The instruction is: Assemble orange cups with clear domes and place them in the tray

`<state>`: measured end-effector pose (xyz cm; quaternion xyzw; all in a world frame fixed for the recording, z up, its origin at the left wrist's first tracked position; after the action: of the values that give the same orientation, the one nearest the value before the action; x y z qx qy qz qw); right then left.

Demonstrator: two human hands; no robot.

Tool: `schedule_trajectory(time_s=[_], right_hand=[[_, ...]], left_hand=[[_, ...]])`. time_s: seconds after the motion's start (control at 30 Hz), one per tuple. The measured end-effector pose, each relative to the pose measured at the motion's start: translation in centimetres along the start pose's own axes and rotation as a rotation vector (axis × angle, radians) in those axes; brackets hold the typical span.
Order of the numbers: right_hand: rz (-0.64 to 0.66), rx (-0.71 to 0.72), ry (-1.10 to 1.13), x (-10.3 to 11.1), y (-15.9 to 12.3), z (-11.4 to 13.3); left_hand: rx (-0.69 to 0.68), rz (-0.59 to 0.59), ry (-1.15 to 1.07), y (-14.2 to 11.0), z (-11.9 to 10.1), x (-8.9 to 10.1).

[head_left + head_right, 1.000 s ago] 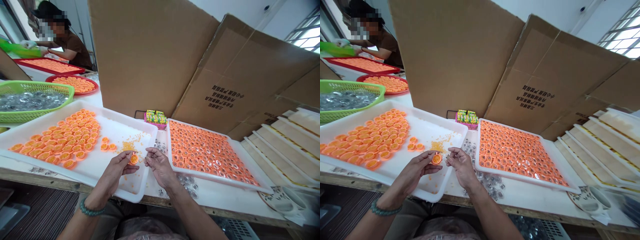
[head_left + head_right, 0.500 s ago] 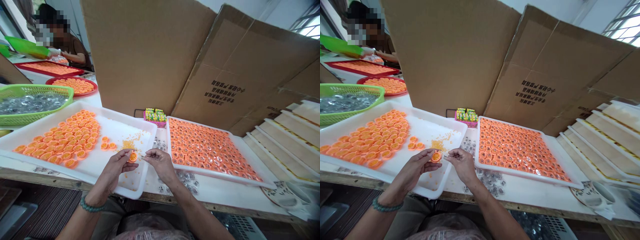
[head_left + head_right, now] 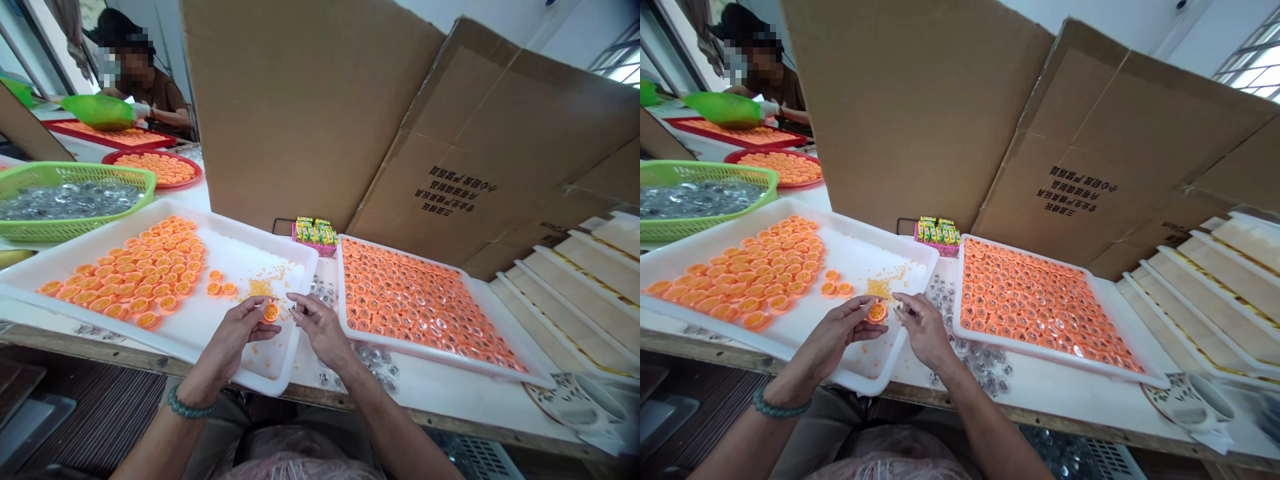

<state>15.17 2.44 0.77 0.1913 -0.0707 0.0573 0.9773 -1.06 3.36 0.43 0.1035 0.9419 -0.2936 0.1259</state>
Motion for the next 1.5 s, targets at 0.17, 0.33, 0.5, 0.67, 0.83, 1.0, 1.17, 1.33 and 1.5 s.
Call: schedule_trajectory(time_s=[0.17,0.33,0.5,0.67,0.83,1.0,1.17,1.33,1.5], right_hand=[[-0.039,-0.108,0.274,-0.5,-0.4,-0.4],[-0.069,-0.165,0.373,-0.8,-0.8,-0.6],[-0.125,-0.161,0.345,-0.5,-0.8,-0.8],[-0.193,-0.144,0.292,0.1,-0.8,-0.9],[-0.164,-0.138,0.284,0.0,-0.9,-0.7],[-0.154,-0.142,0.338,-0.1,-0.8,-0.4],[-0.111,-0.124,0.33,-0.2,-0.9,-0.1],[-0.131,-0.174,0.398,-0.5,-1.0,-0.3],[-0.149,-0.167,0.439,-0.7,-1.0,-0.4]], left_hand=[[0.011,-0.005,-0.016,0.1,0.1,0.0],[0.017,-0.01,-0.007,0.3,0.3,0.2],[0.007,-0.017,-0.007,0.3,0.3,0.2],[0.008,-0.028,-0.004,0.2,0.3,0.3],[0.012,-0.024,-0.001,0.1,0.1,0.1],[0.017,-0.028,-0.016,0.0,-0.1,0.0],[0.01,-0.03,-0.018,-0.1,-0.1,0.0],[0.005,-0.029,-0.014,0.0,0.0,0.0],[0.0,-0.016,-0.009,0.2,0.1,0.1]])
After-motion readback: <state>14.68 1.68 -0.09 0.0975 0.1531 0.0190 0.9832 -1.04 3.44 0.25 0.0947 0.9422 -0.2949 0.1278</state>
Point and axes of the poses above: each hand's wrist, its own y-axis towards the middle knuckle, its own x-axis out of the back of the hand, z = x × y, the point moved 3 cm from there along y, towards the middle knuckle, and after that the axes turned 12 degrees about x, right-handed, at the moved point
